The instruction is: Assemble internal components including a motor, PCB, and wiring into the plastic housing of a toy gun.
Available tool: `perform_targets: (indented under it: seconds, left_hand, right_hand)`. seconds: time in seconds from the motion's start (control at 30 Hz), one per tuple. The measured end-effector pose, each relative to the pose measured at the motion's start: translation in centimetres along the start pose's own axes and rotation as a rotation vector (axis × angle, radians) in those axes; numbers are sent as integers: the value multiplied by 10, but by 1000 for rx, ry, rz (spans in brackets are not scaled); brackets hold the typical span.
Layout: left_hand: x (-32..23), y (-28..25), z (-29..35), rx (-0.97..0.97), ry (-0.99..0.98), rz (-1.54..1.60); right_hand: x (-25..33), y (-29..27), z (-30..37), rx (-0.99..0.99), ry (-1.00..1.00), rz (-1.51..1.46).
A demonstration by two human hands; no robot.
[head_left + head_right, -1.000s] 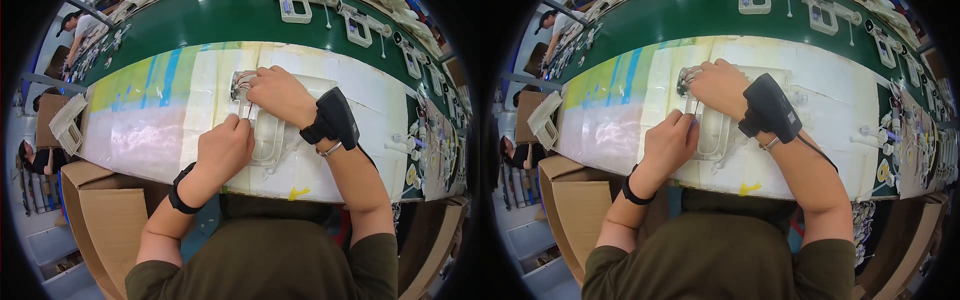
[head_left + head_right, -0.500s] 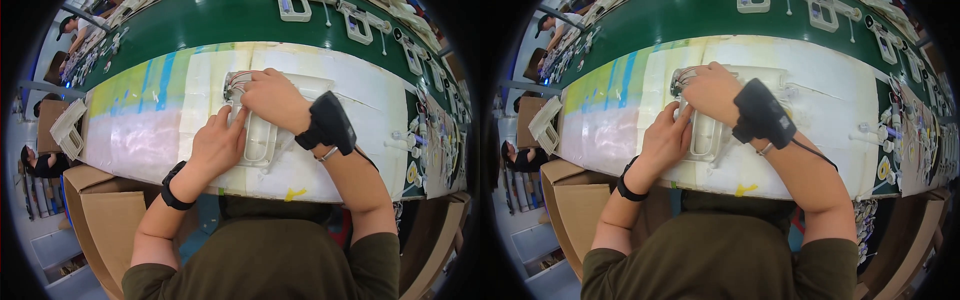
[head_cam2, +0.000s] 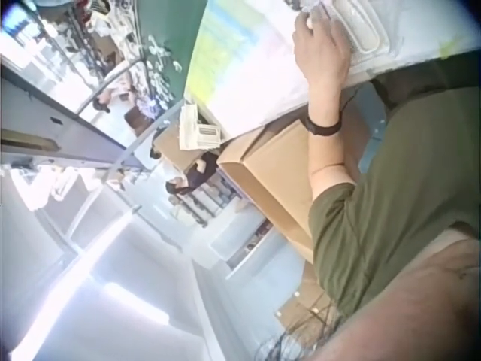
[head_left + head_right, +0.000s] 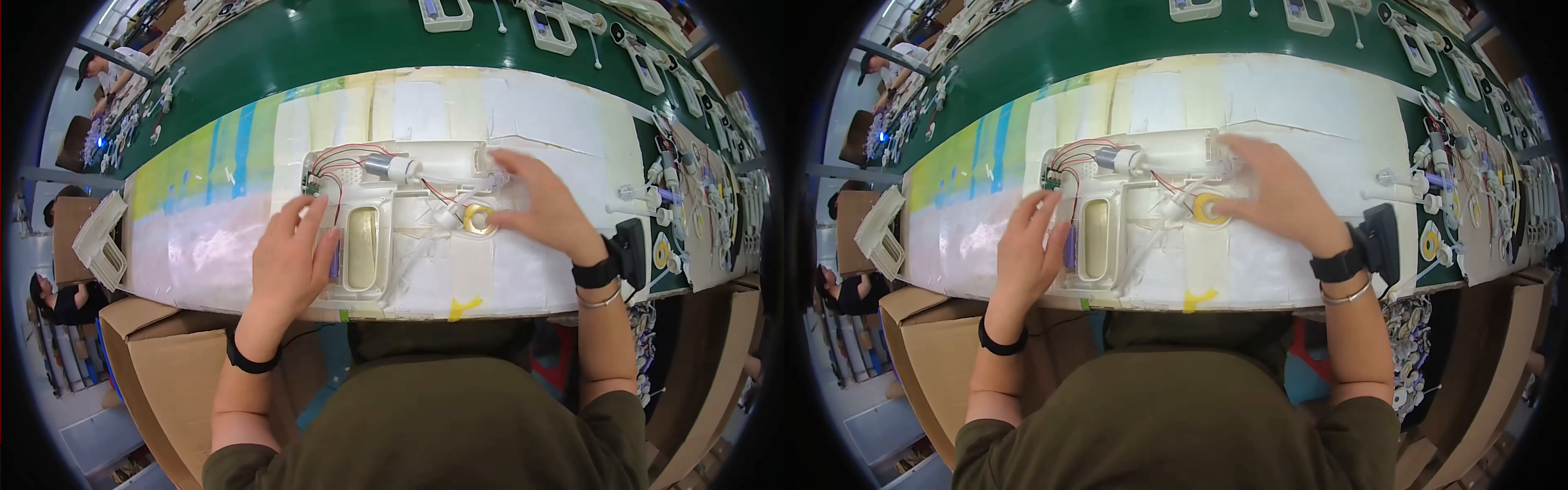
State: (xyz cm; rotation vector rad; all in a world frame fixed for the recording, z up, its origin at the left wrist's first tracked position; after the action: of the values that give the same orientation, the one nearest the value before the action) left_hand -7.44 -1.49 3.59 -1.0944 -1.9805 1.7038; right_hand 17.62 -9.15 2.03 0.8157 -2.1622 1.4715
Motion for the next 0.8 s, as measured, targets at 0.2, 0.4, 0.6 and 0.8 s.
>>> perform_targets:
  seconds: [0.2, 0.4, 0.6, 0.8]
  left_hand:
    - [-76, -7, -52, 51, 321, 266]
    - [-104, 44, -86, 318, 367, 353]
    - [-81, 23, -84, 274, 260, 579]
    - [-90, 28, -71, 270, 401, 490]
  right_hand:
    - [-4, 8, 17, -75, 177, -31]
    - [16, -9, 18, -286, 140, -279]
    - [31, 24, 30, -34, -25, 112]
    - [25, 9, 14, 32, 76, -265]
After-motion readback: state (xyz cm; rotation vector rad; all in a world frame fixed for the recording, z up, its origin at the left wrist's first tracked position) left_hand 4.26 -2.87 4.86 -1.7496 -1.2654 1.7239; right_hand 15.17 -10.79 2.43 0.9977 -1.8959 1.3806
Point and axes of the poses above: each hand's wrist, its own z-axis away from the middle knuckle, its own y-axis out of the palm, x = y × z, the point moved 8 cm from there along -z, towards the middle knuckle, and after that the axes turned 3 degrees about -y, right-handed, at the moved point
